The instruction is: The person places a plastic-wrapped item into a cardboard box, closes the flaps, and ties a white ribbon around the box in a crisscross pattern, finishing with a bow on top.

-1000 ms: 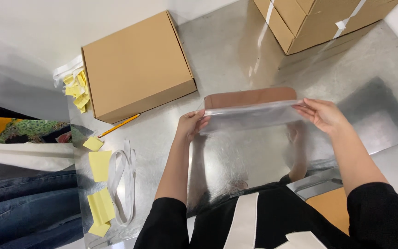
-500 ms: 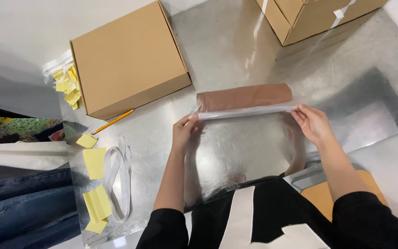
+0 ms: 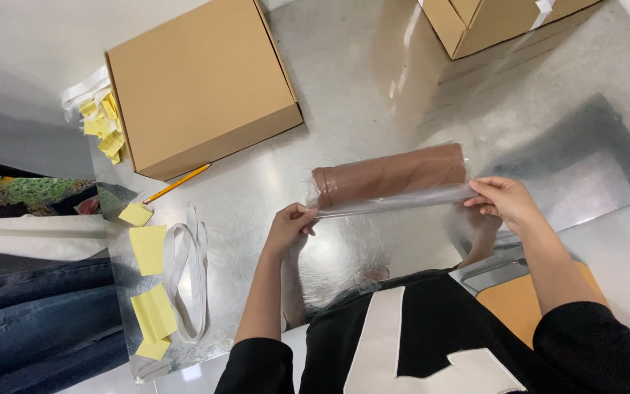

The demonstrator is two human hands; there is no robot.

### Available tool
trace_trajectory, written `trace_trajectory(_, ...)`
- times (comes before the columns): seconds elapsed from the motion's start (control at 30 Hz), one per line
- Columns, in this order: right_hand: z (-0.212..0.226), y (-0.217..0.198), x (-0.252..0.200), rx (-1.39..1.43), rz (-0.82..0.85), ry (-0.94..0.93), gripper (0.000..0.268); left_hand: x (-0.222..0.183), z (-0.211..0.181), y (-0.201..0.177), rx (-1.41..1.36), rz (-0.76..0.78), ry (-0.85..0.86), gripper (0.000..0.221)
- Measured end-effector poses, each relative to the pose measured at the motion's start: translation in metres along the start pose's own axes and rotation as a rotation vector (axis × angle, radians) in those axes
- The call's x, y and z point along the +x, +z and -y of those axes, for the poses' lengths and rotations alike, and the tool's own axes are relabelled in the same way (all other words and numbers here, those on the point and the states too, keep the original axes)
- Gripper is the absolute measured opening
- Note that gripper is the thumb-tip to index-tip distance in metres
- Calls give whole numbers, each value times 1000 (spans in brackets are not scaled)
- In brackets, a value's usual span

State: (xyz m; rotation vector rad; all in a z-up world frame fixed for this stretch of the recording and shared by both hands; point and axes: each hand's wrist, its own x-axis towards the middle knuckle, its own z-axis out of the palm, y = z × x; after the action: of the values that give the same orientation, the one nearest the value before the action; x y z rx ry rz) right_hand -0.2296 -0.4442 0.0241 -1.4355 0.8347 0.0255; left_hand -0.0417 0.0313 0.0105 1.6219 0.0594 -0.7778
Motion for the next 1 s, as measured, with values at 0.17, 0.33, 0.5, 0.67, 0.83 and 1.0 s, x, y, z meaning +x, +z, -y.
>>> trace_trajectory(0.17,8,-2,-25,20,68,3,26,-20,-3,-3,-35,44,22,17)
trace_trajectory(0.33,-4,-6,-25,-12,91,-41,22,-37,-16,-6,125,70,67,19)
trace_trajectory(0.5,1,-1,-36,-24,44,-95,16,-68,-52,7,123,-25,103,35)
trace_trajectory(0.67,16,7,-44,-1,19,-94,18,-59,-24,10,54,-104,154,25)
trace_trajectory(0.83,-8,-1,-26,10,9,-97,14,-61,-16,13,-10,-78,158,17)
trace_trajectory(1.0,-18,-7,-25,-43,21,-117,6,-66,-15,10,152,-81,140,14)
